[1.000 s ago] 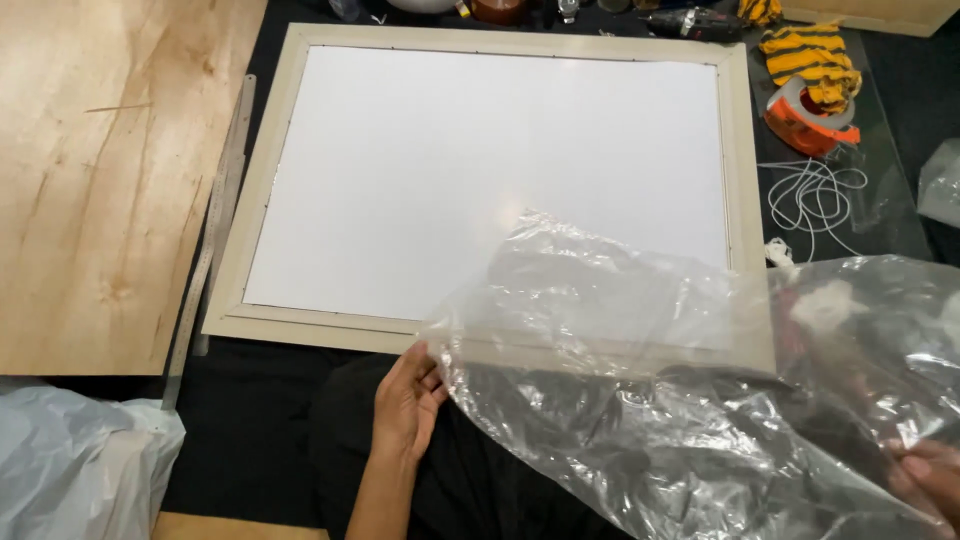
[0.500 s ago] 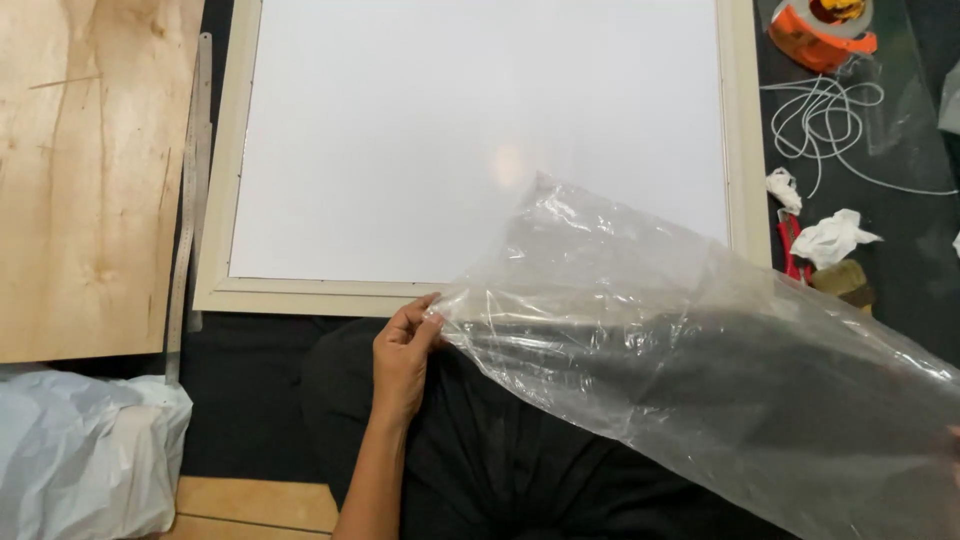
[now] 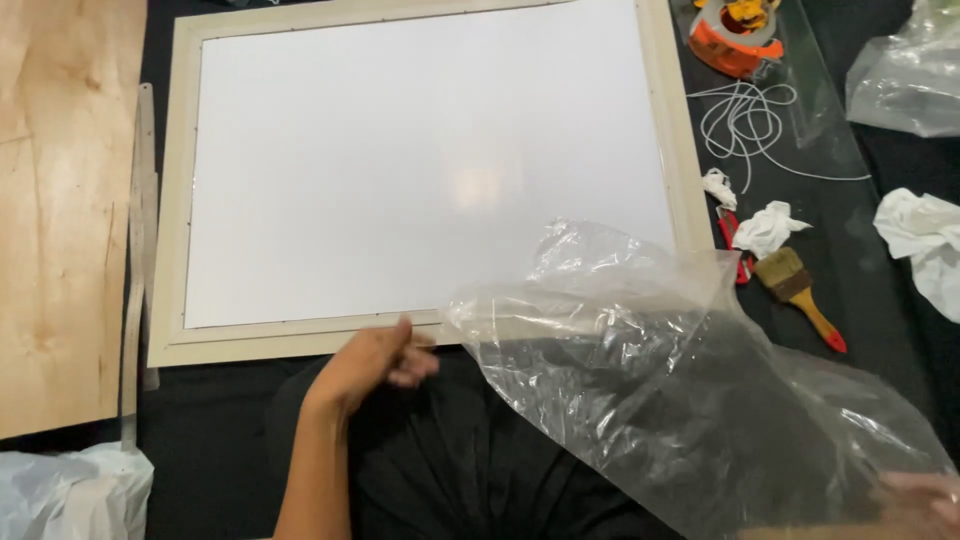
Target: The person unfolds a plastic sheet over a frame and cuts it to size using a utility knife.
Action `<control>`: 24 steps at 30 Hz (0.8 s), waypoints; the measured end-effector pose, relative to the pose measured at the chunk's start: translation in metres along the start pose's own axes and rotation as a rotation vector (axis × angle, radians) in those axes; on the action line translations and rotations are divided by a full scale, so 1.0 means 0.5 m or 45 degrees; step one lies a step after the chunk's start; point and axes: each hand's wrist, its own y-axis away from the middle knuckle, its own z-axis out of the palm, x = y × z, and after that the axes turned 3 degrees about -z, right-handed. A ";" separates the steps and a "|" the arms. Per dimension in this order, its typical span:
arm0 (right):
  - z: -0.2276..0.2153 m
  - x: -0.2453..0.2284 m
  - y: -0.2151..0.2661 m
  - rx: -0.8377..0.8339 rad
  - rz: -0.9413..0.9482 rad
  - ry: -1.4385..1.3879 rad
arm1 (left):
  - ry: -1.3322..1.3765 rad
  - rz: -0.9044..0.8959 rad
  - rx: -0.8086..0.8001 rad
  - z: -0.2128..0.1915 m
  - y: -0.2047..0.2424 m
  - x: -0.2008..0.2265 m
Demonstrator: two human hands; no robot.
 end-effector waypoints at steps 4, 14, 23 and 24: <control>0.180 -0.044 0.230 0.135 -0.215 0.010 | -0.163 -0.328 0.206 0.077 -0.090 0.169; 0.022 0.119 0.016 0.285 -1.202 -0.341 | 0.017 0.416 0.086 0.086 -0.092 0.071; 0.162 -0.183 0.232 -0.119 -0.596 -0.259 | 0.357 0.121 -0.425 0.072 -0.147 0.128; 0.174 -0.213 0.210 -0.033 -0.701 -0.105 | 0.188 -0.029 -0.137 0.113 -0.124 0.198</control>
